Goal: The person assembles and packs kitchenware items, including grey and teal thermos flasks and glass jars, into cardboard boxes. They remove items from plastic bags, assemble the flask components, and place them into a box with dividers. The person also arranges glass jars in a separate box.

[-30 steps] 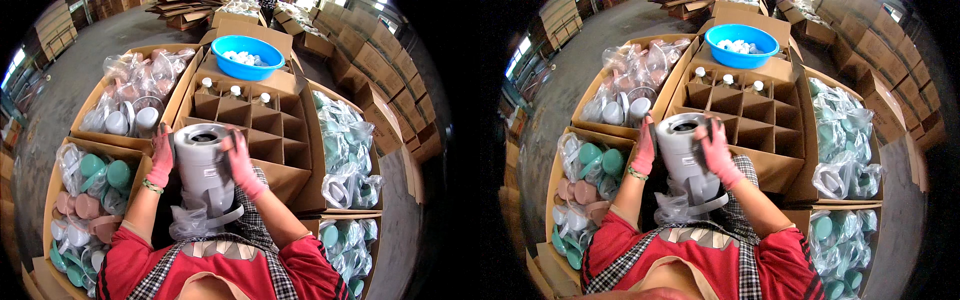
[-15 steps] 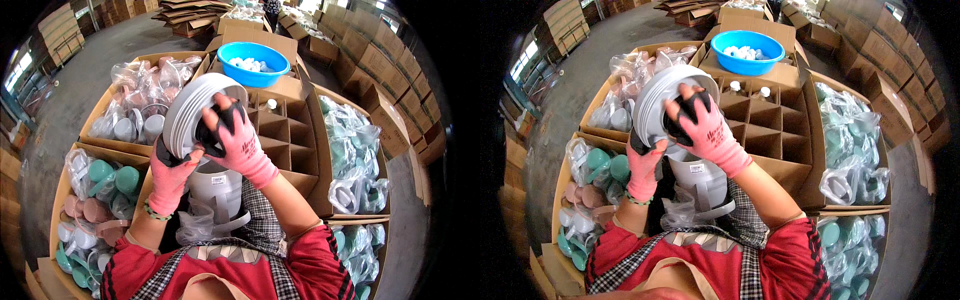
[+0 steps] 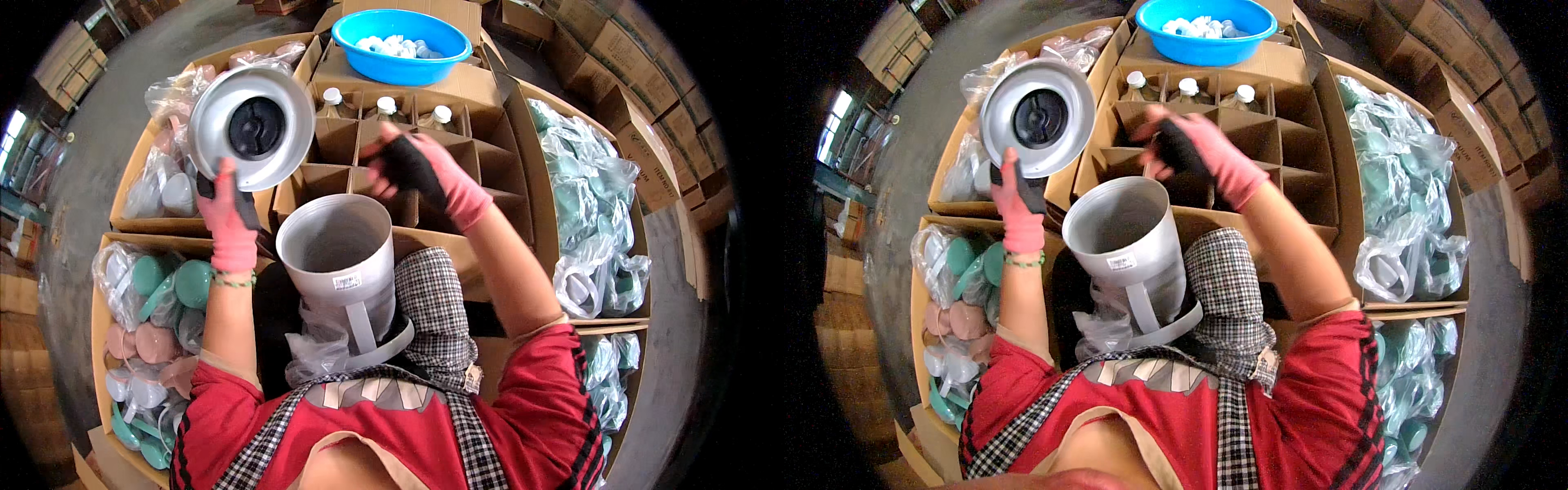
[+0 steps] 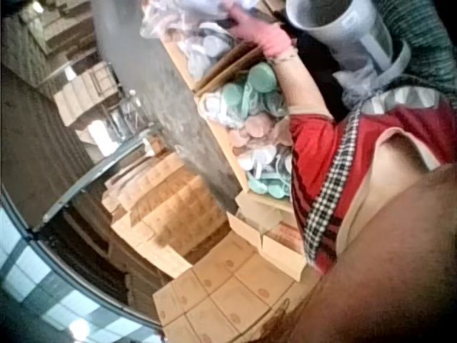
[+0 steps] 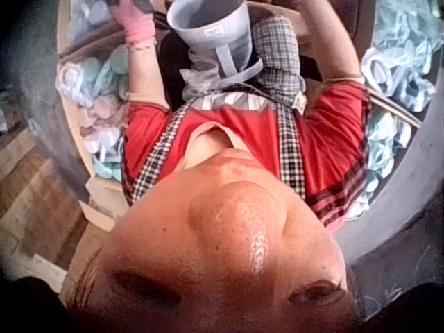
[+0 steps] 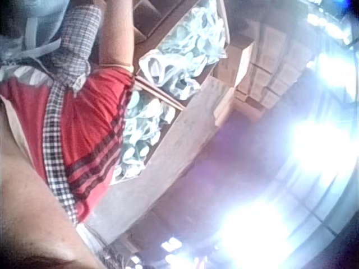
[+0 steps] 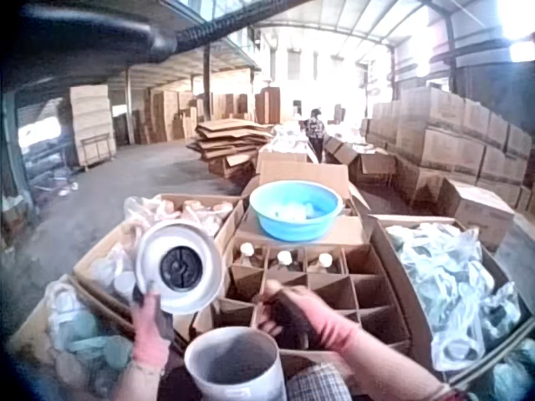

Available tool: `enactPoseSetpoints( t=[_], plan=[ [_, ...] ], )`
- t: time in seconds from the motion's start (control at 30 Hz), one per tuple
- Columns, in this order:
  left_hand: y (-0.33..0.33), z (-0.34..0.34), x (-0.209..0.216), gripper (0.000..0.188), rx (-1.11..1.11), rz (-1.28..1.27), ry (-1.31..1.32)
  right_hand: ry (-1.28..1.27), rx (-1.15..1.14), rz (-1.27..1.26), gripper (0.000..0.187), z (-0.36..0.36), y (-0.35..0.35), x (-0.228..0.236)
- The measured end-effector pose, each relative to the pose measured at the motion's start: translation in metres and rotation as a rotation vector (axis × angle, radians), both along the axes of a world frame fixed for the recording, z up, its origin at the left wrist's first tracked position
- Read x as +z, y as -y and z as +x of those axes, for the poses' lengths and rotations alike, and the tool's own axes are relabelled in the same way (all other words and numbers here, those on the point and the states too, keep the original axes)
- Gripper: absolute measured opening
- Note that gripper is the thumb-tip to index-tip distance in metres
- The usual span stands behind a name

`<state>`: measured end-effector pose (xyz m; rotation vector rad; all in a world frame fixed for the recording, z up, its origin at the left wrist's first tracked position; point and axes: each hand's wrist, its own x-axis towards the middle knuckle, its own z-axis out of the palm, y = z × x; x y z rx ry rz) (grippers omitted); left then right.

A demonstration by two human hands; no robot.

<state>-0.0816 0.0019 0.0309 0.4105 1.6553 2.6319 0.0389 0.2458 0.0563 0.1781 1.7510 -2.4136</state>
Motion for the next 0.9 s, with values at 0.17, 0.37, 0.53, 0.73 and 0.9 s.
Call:
enactPoseSetpoints(
  t=[0.17,0.37,0.53,0.73,0.9],
  plan=[
    [-0.032,-0.017,-0.118,0.046,-0.255,0.438,0.386,0.265,-0.759,1.064,0.034,0.002,-0.187,-0.155],
    [-0.039,-0.013,-0.144,0.049,-0.388,0.463,0.673,0.116,-0.773,1.551,0.028,-0.058,-0.221,-0.157],
    [-0.044,-0.022,-0.13,0.049,-0.314,0.454,0.733,0.252,-0.69,1.824,0.056,-0.118,-0.237,-0.171],
    [-0.044,-0.026,-0.119,0.048,-0.277,0.445,0.815,0.549,-0.188,1.724,0.051,-0.142,-0.269,-0.173],
    [-0.047,-0.029,-0.118,0.044,-0.189,0.269,0.724,0.567,-0.297,1.678,0.041,-0.135,-0.275,-0.184]
  ],
)
